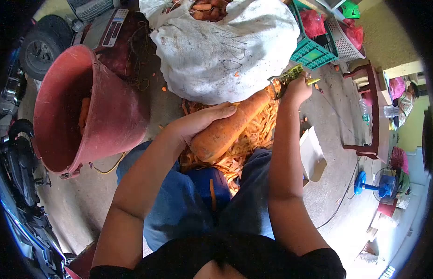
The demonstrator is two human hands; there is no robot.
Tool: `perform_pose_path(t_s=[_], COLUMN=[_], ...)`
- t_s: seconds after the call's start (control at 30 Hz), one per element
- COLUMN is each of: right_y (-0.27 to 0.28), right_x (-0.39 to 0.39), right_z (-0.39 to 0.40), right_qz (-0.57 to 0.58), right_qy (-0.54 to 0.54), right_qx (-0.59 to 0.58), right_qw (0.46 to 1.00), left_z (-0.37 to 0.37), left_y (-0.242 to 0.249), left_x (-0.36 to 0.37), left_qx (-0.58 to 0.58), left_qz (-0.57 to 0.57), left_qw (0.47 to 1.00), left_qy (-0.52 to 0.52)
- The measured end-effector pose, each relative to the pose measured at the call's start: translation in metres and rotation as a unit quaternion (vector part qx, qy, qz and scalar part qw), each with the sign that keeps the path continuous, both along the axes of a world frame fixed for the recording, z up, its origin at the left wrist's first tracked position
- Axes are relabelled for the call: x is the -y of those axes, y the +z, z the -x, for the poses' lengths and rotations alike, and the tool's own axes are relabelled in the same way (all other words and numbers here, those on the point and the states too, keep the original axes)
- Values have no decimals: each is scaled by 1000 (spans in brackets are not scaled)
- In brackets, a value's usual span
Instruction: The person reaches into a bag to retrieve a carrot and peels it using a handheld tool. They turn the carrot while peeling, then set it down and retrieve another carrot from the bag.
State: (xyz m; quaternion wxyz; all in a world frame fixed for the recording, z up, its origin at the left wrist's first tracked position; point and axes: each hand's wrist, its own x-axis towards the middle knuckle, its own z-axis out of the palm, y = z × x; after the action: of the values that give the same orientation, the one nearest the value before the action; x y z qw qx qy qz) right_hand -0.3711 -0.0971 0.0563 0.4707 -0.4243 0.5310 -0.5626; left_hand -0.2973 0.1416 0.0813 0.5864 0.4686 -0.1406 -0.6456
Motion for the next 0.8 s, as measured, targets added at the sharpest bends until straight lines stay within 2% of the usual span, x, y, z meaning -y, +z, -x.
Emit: perform_pose_path(t_s=[0.07, 0.1, 0.17, 0.23, 0.3, 0.37, 0.4, 0.43, 0.47, 0.5, 0.57, 0.63, 0.7, 0.77, 0.8], right_y=[13, 11, 23, 44, 40, 44, 41, 37, 30, 25, 29, 30, 28, 20, 19], right_x=[-17, -20, -42, -75, -92, -117, -124, -129, -132, -132, -133, -133, -131, -121, -113], right_z=[-4, -8, -13, -21, -27, -31, -33, -36, -38, -39, -38, -37, -36, -36, -36], right_qz=[72, 116, 93, 24, 19, 55, 70, 66, 94, 122, 116, 111, 174, 180, 188], right_qy=[48, 54, 106, 166, 237, 283, 307, 312, 318, 324, 317, 309, 291, 257, 221], right_qx=[-21, -31, -9, -20, -25, -57, -36, -30, -36, -42, -54, -66, -141, -144, -145], right_qw=[996, 991, 990, 986, 971, 956, 948, 947, 943, 937, 940, 942, 930, 939, 946], left_z=[0, -3, -14, -20, -24, -30, -38, -40, -27, -27, -27, -24, -23, -23, -18], left_y=[23, 21, 11, -5, -14, -25, -34, -31, -25, -26, -29, -28, -29, -27, -26], left_x=[-5, -4, 1, 7, 14, 18, 16, 15, 26, 26, 26, 24, 22, 19, 18], left_qx=[-128, -129, -164, -163, -120, -132, -236, -331, -132, -132, -166, -151, -138, -101, -100], left_qz=[-36, -37, 0, 4, 3, 20, 153, 278, 57, 57, 50, 33, 16, 8, 9], left_qw=[991, 991, 986, 986, 980, 972, 957, 900, 971, 971, 966, 966, 966, 986, 986], left_qy=[-1, 1, 16, 46, 159, 193, 67, -62, 189, 189, 194, 207, 220, 136, 135])
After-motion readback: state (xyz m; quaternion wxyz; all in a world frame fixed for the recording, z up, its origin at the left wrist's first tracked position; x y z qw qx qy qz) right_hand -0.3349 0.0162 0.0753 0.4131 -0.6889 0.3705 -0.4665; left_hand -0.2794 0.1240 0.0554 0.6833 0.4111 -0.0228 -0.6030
